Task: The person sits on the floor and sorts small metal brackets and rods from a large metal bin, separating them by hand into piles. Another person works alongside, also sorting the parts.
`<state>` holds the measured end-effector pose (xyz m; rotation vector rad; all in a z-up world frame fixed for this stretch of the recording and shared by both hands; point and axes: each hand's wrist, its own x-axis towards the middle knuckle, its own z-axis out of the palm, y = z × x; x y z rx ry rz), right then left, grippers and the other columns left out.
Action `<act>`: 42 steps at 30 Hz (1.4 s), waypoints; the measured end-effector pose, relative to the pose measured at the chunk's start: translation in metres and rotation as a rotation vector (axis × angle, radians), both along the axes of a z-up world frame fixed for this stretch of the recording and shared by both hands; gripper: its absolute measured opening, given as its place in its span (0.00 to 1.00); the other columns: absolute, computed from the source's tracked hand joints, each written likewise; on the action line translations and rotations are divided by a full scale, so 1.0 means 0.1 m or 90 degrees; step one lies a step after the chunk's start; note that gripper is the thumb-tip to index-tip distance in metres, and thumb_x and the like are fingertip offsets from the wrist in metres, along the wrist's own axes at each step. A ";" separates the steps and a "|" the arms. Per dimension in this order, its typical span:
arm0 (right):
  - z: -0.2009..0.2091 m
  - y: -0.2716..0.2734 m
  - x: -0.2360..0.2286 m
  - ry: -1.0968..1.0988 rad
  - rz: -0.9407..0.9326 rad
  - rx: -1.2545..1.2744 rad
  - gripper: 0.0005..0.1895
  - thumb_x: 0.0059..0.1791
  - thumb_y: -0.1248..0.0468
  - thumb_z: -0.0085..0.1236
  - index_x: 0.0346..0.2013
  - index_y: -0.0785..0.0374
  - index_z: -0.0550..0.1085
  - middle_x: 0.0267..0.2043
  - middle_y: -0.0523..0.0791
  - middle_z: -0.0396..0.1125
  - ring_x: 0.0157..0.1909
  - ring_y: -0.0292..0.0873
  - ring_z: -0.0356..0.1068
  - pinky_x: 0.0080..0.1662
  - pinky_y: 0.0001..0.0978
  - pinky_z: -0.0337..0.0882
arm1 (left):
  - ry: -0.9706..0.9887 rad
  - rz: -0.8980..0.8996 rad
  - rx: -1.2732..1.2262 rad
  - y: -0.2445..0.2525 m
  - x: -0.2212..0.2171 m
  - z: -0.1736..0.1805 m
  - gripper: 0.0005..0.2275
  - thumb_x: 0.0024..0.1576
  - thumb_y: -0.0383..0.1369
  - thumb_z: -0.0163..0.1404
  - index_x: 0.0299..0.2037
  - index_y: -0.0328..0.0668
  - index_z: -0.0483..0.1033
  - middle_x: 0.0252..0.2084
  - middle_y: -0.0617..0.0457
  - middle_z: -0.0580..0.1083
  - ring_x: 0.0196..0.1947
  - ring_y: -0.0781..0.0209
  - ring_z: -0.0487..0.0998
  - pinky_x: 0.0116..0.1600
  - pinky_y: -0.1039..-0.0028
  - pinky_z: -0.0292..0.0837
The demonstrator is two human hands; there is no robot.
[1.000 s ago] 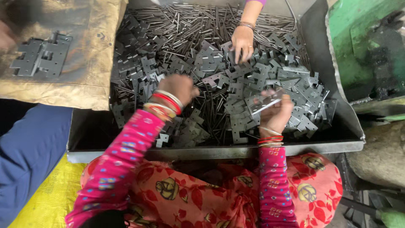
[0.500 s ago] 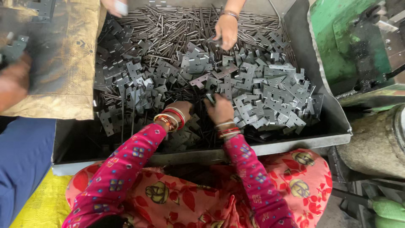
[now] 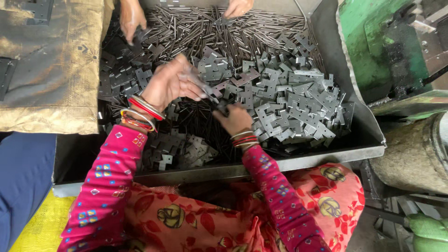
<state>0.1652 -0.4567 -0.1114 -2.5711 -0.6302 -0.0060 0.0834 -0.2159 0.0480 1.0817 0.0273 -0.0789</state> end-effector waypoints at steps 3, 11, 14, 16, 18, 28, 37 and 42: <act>-0.01 0.24 -0.14 -0.143 0.056 -0.102 0.18 0.34 0.51 0.72 0.29 0.59 0.80 0.37 0.51 0.72 0.38 0.58 0.75 0.41 0.53 0.73 | -0.142 0.135 0.204 -0.01 0.01 -0.03 0.14 0.69 0.28 0.56 0.60 0.24 0.72 0.50 0.38 0.77 0.47 0.54 0.83 0.56 0.65 0.82; -0.02 -0.28 0.09 0.120 0.067 0.507 0.12 0.49 0.58 0.70 0.37 0.63 0.79 0.38 0.49 0.74 0.37 0.50 0.76 0.44 0.45 0.74 | -0.180 0.315 0.389 0.01 0.09 -0.33 0.23 0.57 0.20 0.61 0.63 0.30 0.69 0.51 0.43 0.78 0.44 0.62 0.81 0.49 0.72 0.80; 0.20 -0.58 0.10 0.430 -0.108 0.802 0.11 0.51 0.57 0.66 0.37 0.62 0.77 0.34 0.46 0.73 0.35 0.47 0.75 0.41 0.50 0.76 | -0.025 0.252 0.251 0.02 0.09 -0.47 0.17 0.59 0.22 0.57 0.58 0.27 0.74 0.47 0.41 0.78 0.38 0.59 0.83 0.40 0.68 0.84; 0.35 -0.64 0.06 0.627 -0.142 0.915 0.12 0.50 0.55 0.62 0.38 0.61 0.75 0.35 0.45 0.74 0.36 0.46 0.75 0.41 0.52 0.77 | 0.050 0.224 0.184 -0.09 0.13 -0.59 0.15 0.58 0.25 0.53 0.54 0.31 0.71 0.45 0.42 0.78 0.33 0.59 0.84 0.31 0.68 0.84; 0.48 -0.60 -0.02 0.799 -0.040 0.967 0.14 0.49 0.53 0.57 0.41 0.59 0.75 0.41 0.45 0.76 0.40 0.44 0.77 0.45 0.53 0.78 | 0.066 0.204 0.182 -0.32 0.16 -0.71 0.13 0.56 0.29 0.48 0.50 0.39 0.67 0.44 0.42 0.79 0.28 0.59 0.84 0.25 0.70 0.82; 0.46 -0.31 -0.31 0.480 0.023 0.627 0.24 0.51 0.45 0.56 0.50 0.61 0.76 0.41 0.44 0.76 0.42 0.45 0.76 0.45 0.41 0.77 | -0.001 0.185 0.971 -0.67 -0.08 -0.69 0.12 0.55 0.32 0.50 0.47 0.37 0.73 0.32 0.31 0.77 0.35 0.29 0.79 0.41 0.46 0.75; 0.35 -1.35 0.20 -0.180 -0.123 -0.237 0.29 0.37 0.41 0.71 0.40 0.58 0.77 0.49 0.51 0.69 0.56 0.59 0.68 0.48 0.54 0.72 | 0.470 0.666 1.419 1.90 -0.55 -0.30 0.04 0.65 0.33 0.54 0.47 0.48 0.76 0.25 0.52 0.78 0.26 0.52 0.82 0.31 0.61 0.75; 0.22 -1.32 0.14 -0.216 -0.133 -0.183 0.28 0.37 0.45 0.72 0.41 0.61 0.77 0.50 0.53 0.68 0.54 0.60 0.68 0.49 0.56 0.71 | 0.529 0.661 1.408 2.31 -0.97 -0.47 0.18 0.56 0.33 0.57 0.58 0.44 0.75 0.32 0.43 0.81 0.36 0.46 0.83 0.48 0.53 0.72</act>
